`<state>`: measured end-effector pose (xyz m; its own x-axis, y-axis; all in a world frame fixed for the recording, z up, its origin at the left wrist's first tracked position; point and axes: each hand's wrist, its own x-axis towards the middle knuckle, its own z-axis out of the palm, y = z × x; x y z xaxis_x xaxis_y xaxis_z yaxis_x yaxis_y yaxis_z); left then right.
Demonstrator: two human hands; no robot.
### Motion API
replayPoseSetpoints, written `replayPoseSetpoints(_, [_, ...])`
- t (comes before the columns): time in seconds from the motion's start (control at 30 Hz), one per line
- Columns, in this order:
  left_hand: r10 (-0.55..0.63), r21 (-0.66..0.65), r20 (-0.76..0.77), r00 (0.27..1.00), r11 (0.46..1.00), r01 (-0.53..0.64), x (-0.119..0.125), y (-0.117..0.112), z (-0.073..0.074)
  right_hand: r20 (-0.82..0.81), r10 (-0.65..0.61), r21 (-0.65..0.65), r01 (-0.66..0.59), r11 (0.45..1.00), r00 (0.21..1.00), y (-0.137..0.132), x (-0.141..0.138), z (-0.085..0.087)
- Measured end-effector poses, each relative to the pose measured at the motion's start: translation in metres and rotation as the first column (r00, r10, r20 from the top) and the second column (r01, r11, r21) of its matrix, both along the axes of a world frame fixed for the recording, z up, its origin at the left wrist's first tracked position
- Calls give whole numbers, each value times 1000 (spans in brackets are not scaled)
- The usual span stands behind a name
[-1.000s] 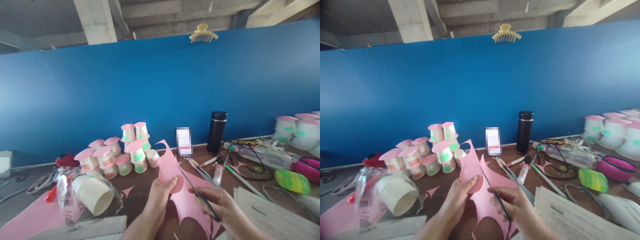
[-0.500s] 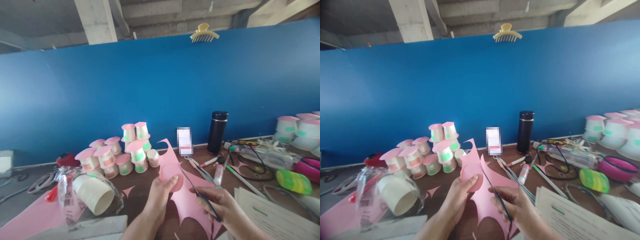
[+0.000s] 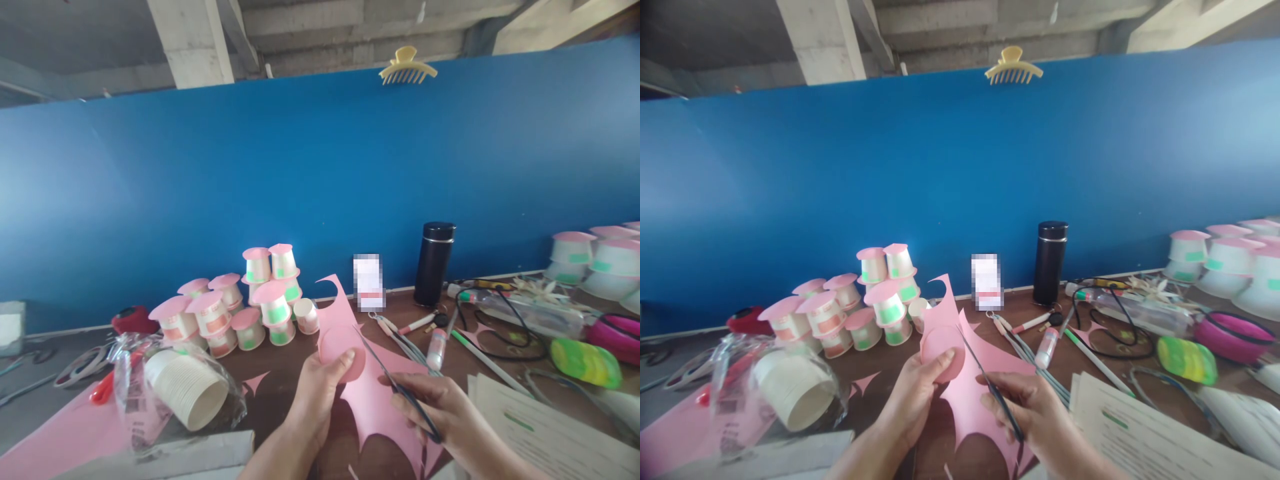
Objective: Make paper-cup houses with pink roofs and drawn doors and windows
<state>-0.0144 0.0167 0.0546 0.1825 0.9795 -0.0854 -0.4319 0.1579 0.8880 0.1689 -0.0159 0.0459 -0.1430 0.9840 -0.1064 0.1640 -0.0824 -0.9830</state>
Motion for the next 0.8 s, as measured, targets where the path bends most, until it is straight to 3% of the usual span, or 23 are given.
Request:
replayPoseSetpoints(0.37, [0,8,-18,1000,1000,0,0,0,-1,-10,-8,-7,7,1000,1000,0,2,-5])
replayPoseSetpoints(0.8, [8,1,-30,1000,1000,-8,-2,2,-3,-16,-49,-21,49,999,999,-3,-2,9])
